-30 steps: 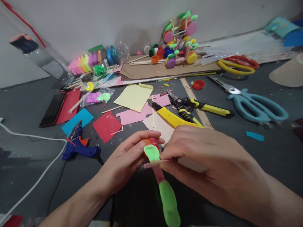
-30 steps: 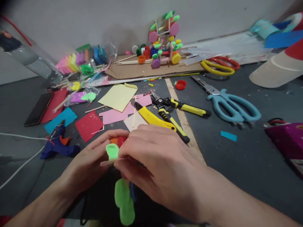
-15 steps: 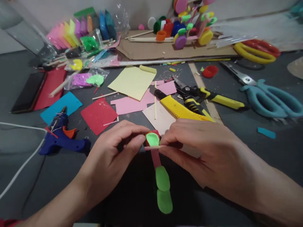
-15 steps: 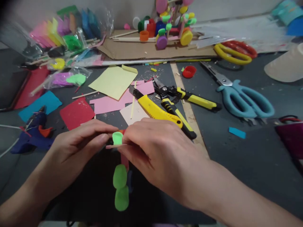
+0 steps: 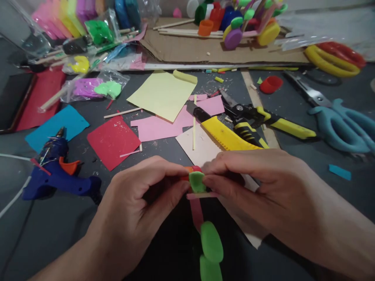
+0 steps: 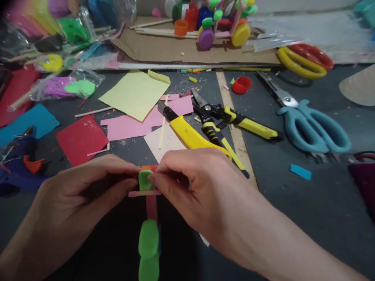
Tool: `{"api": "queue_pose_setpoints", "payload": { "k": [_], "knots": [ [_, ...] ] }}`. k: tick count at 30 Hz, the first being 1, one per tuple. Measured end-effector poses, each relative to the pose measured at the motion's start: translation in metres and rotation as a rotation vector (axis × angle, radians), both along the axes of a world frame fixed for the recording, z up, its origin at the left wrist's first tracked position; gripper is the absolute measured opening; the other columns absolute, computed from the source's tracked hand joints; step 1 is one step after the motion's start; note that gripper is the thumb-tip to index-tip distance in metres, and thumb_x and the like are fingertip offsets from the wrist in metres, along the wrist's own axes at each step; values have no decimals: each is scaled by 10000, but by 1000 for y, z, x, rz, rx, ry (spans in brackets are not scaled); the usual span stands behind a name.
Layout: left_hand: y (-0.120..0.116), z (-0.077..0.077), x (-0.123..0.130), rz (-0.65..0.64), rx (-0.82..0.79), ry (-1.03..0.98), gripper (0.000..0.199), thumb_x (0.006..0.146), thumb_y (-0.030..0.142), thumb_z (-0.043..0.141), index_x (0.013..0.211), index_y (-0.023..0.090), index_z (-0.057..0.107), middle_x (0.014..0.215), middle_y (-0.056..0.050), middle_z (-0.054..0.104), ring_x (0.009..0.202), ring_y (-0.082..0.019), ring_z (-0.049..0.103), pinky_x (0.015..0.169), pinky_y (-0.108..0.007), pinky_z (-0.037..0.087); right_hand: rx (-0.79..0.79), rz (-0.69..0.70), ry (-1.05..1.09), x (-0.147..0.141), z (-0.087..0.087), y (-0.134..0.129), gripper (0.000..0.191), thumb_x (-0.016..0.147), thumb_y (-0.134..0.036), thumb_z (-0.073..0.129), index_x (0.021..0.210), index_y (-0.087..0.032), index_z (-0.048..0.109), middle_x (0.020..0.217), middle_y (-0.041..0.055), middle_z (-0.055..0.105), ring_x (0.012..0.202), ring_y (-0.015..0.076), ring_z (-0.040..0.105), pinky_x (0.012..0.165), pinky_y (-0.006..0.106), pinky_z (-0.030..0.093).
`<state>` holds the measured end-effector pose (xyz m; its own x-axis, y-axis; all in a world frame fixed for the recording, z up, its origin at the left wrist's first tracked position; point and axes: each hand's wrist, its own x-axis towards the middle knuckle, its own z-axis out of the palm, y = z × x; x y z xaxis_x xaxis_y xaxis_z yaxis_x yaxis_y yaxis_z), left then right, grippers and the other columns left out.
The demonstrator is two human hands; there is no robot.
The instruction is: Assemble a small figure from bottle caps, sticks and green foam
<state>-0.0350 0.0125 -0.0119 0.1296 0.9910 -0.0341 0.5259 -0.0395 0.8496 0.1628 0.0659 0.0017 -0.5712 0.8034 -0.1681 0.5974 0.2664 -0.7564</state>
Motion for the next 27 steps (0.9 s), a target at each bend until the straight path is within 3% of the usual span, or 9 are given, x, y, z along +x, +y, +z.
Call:
{"api": "queue_pose_setpoints", "payload": {
  "k": [11,19,27],
  "knots": [
    [-1,-1,-2,-50,161,148,189,904,105,610,984,260,684,912,81,727,804,-26,668,735,-70,496,2,-32,-8,4,-1,-1,275,935,-321,535,714,-216,660,601,-37,606,530,98,500,458,236,303],
    [0,0,-1,-87,140,74,229,920,89,579,1032,235,716,950,55,746,835,-24,688,751,-52,505,43,-27,43,4,-1,-2,261,941,-297,518,737,-232,667,623,-39,619,538,110,513,467,264,351],
    [-3,-3,-3,-110,352,214,235,928,89,579,1088,186,721,1016,11,747,891,-31,687,840,-56,500,115,-13,8,4,2,-1,275,952,-279,502,738,-227,667,619,-40,618,521,107,502,481,259,353]
  ]
}}
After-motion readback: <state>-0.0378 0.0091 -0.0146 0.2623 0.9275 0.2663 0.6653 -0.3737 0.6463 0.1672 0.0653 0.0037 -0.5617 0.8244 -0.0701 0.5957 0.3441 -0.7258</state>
